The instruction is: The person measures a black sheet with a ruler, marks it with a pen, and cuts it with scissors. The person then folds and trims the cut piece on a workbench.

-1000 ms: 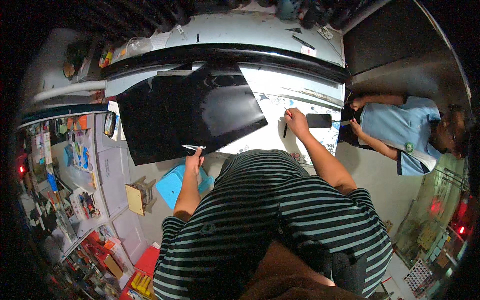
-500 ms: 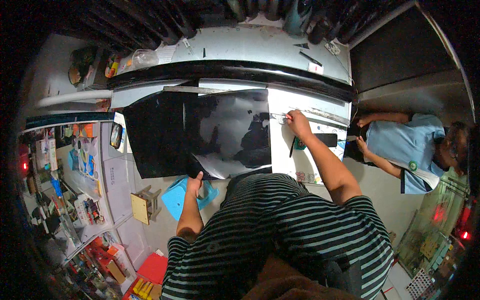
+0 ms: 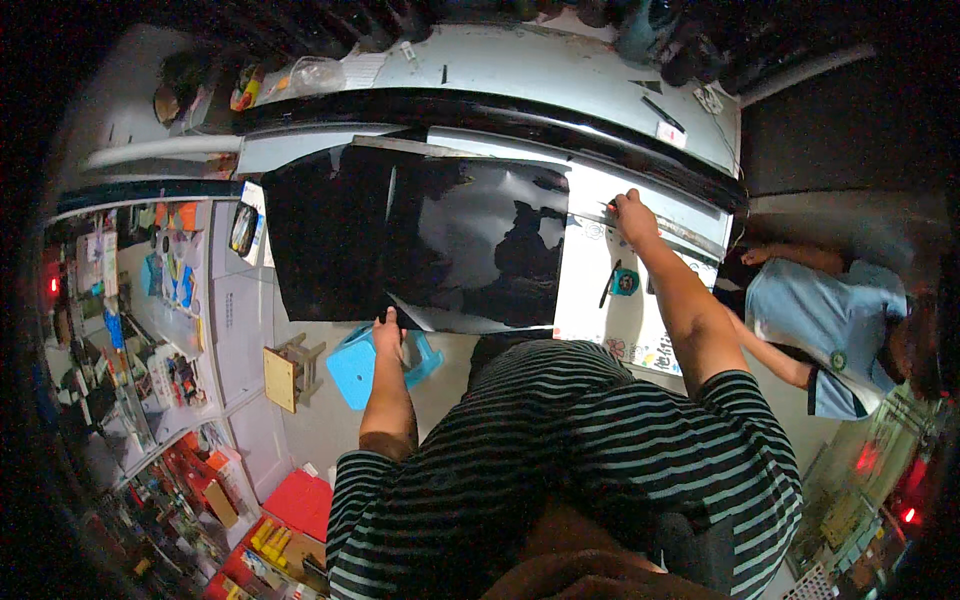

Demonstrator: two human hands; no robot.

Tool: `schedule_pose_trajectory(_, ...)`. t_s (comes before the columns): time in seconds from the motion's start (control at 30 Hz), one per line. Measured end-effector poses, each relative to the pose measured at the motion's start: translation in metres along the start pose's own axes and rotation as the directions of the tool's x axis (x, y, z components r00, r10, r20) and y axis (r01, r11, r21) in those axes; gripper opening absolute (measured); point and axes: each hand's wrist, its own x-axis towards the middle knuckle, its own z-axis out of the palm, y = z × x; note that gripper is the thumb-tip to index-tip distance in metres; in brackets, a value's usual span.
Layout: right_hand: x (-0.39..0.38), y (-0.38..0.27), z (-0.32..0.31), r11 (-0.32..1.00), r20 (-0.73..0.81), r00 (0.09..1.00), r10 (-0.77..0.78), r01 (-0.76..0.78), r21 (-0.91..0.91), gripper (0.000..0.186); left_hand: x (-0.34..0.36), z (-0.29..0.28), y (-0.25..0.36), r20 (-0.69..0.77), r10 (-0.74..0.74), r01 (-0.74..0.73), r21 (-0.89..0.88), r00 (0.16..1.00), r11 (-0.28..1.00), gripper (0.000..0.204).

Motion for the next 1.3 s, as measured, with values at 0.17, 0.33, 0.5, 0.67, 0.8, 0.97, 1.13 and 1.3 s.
schedule_pose_trajectory(0.17,-0.007,0.001,0.007,0.999,-0.029,0.999,-0.029,0.030,0.013,0.017,-0.027,0.027,-0.010,-0.023,0.000,-0.002,-0.051,1.000,0.999,0.042)
schedule_pose_trajectory(0.33,-0.034,-0.021,0.006,0.974,-0.196,0.977,-0.078,0.117,0.193,0.020,-0.045,0.034,-0.005,-0.107,0.086,-0.103,-0.166,0.990,0.981,0.045)
schedule_pose_trajectory(0.5,-0.075,-0.071,-0.002,0.898,-0.170,0.977,-0.130,0.189,0.398,0.021,-0.014,0.009,0.001,-0.378,-0.164,0.070,-0.249,0.911,0.966,0.083)
schedule_pose_trajectory(0.67,-0.133,-0.122,0.013,0.845,-0.050,0.939,-0.341,0.330,0.421,0.019,0.033,-0.028,-0.005,-0.033,-0.268,0.225,-0.452,0.963,0.863,0.057)
schedule_pose_trajectory(0.8,-0.167,-0.137,0.027,0.841,0.018,0.908,-0.419,0.381,0.385,0.018,0.043,-0.035,0.003,-0.024,-0.185,0.163,-0.376,0.982,0.912,0.064)
schedule_pose_trajectory(0.97,-0.177,-0.122,0.027,0.861,0.067,0.921,-0.383,0.330,0.386,0.020,0.053,-0.031,0.018,-0.326,-0.186,0.071,-0.334,0.927,0.940,0.063)
schedule_pose_trajectory(1.13,-0.176,-0.108,0.017,0.899,0.059,0.946,-0.318,0.282,0.334,0.024,0.075,-0.048,0.029,-0.381,-0.179,0.007,-0.412,0.907,0.911,0.077)
schedule_pose_trajectory(1.3,-0.178,-0.109,0.024,0.911,0.048,0.956,-0.289,0.259,0.321,0.023,0.060,-0.057,0.048,-0.227,-0.203,0.073,-0.477,0.953,0.876,0.064)
